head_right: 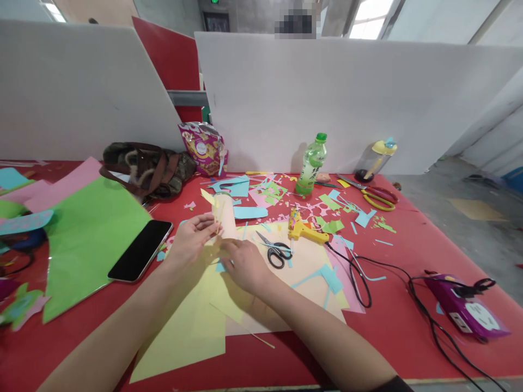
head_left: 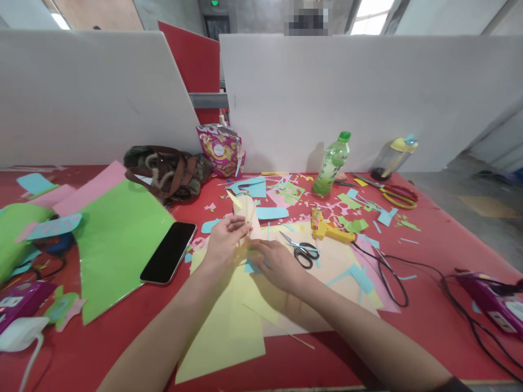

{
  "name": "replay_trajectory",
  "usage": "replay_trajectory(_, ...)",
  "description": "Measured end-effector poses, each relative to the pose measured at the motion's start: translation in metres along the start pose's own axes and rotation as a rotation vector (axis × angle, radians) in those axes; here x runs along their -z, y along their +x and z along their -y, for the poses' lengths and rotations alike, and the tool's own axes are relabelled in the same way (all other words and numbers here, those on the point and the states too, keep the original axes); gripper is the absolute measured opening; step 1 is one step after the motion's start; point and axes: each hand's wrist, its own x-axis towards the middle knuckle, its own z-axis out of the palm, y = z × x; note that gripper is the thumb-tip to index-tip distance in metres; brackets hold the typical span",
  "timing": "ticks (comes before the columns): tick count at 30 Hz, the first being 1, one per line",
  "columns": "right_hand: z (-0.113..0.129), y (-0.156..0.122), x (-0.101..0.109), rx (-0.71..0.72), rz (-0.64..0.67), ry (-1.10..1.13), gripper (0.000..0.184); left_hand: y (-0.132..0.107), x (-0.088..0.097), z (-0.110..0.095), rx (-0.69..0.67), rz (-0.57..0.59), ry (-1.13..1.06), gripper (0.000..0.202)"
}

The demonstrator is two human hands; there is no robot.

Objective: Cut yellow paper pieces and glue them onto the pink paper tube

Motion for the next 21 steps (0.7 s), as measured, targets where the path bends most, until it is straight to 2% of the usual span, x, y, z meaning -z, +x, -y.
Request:
replay_trajectory(1,-0.002,-0.001,0.002,-0.017,-0.054,0.011,0.023,-0.005,-0.002,-0.001,0.000,-0.005,0.035,0.032)
replay_trajectory(4,-0.007,-0.007,0.010,-0.085,-0.255,0.080,0.021,-0.018,-0.007,-0.002,0.038,0.084,0.133,0.032)
replay_trajectory(7,-0.011,-0.013,0.017,-0.127,-0.399,0.259,0.016,-0.029,-0.013,-0.003,0.070,0.193,0.193,0.031)
replay_trajectory(12,-0.015,-0.020,0.017,-0.209,-0.415,0.578,0.017,-0.042,-0.021,0.000,0.122,0.289,0.297,0.027)
replay_trajectory(16,-0.020,-0.026,0.014,-0.310,-0.410,0.710,0.020,-0.050,-0.023,0.007,0.119,0.329,0.391,0.020)
replay_trajectory(18,-0.023,-0.030,0.014,-0.355,-0.426,0.718,0.021,-0.054,-0.020,0.010,0.161,0.420,0.509,0.019)
replay_trajectory(21,-0.031,-0.037,0.015,-0.415,-0.417,0.724,0.023,-0.062,-0.014,0.015,0.197,0.644,0.792,0.016)
